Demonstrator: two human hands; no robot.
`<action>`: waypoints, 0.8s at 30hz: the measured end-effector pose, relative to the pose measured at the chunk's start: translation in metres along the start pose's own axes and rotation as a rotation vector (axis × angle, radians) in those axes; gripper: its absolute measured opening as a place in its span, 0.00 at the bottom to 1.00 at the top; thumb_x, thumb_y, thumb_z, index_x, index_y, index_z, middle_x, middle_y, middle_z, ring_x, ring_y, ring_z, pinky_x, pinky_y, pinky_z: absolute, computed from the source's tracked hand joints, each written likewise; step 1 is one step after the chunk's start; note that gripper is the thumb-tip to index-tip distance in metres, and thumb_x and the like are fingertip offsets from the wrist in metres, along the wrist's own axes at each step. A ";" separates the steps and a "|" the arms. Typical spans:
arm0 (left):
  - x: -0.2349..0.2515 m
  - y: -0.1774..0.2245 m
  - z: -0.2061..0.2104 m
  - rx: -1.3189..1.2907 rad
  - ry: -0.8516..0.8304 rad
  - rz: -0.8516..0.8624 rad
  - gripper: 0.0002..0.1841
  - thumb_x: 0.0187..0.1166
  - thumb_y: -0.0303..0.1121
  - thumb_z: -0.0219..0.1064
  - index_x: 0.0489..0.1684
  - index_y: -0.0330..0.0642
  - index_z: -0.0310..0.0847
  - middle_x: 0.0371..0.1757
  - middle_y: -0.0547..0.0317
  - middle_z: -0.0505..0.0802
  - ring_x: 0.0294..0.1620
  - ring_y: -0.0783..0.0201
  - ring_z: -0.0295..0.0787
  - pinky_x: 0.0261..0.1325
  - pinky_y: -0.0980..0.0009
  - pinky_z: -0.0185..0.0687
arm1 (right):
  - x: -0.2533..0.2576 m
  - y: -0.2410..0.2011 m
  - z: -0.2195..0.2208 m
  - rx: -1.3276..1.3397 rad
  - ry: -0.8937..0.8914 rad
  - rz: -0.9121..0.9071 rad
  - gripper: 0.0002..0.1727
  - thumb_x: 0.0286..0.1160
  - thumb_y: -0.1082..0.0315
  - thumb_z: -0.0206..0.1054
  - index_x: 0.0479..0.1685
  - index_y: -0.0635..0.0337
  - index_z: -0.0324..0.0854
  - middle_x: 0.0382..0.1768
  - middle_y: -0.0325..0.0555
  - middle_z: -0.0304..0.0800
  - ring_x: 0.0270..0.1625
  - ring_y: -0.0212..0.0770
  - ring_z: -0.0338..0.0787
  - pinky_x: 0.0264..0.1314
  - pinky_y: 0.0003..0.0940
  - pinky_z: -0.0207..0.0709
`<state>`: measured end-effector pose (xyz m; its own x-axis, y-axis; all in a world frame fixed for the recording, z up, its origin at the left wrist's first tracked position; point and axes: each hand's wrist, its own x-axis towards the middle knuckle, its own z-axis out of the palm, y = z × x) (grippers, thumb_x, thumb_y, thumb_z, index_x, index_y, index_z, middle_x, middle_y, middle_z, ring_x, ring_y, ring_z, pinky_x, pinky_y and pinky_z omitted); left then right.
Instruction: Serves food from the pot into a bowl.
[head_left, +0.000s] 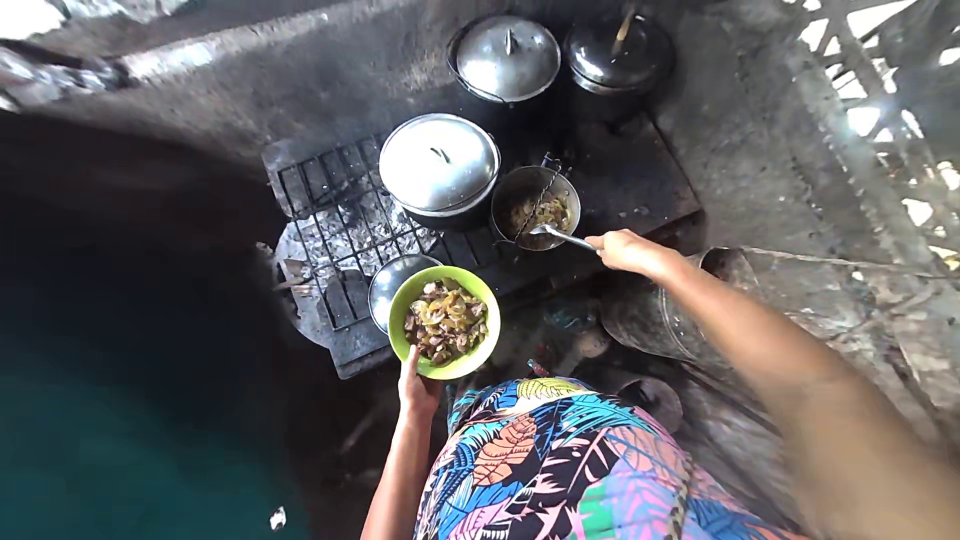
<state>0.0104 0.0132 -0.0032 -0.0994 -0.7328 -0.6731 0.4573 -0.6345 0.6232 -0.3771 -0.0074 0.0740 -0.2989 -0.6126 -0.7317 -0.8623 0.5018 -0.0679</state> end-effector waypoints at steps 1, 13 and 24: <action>0.000 -0.001 0.001 -0.003 -0.010 0.005 0.19 0.95 0.37 0.35 0.76 0.43 0.61 0.54 0.53 0.90 0.53 0.62 0.92 0.56 0.61 0.90 | -0.008 0.003 -0.005 0.005 -0.002 -0.008 0.28 0.89 0.72 0.53 0.88 0.51 0.68 0.69 0.70 0.83 0.73 0.71 0.81 0.74 0.68 0.69; -0.009 -0.003 0.006 -0.059 0.079 0.088 0.18 0.96 0.39 0.34 0.66 0.46 0.69 0.47 0.57 0.92 0.48 0.65 0.93 0.52 0.63 0.91 | -0.048 0.085 0.050 1.188 0.093 0.015 0.17 0.93 0.68 0.47 0.74 0.57 0.70 0.21 0.33 0.69 0.13 0.25 0.64 0.14 0.20 0.62; -0.011 -0.015 0.017 -0.045 0.097 0.075 0.18 0.96 0.40 0.36 0.67 0.46 0.69 0.48 0.56 0.92 0.49 0.64 0.93 0.51 0.63 0.91 | -0.010 0.071 -0.009 0.379 0.113 -0.014 0.22 0.92 0.68 0.53 0.82 0.61 0.70 0.42 0.61 0.84 0.33 0.50 0.81 0.39 0.49 0.76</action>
<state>-0.0099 0.0268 0.0019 0.0217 -0.7494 -0.6618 0.4998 -0.5651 0.6564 -0.4391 0.0295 0.0827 -0.3496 -0.6736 -0.6511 -0.6610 0.6699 -0.3382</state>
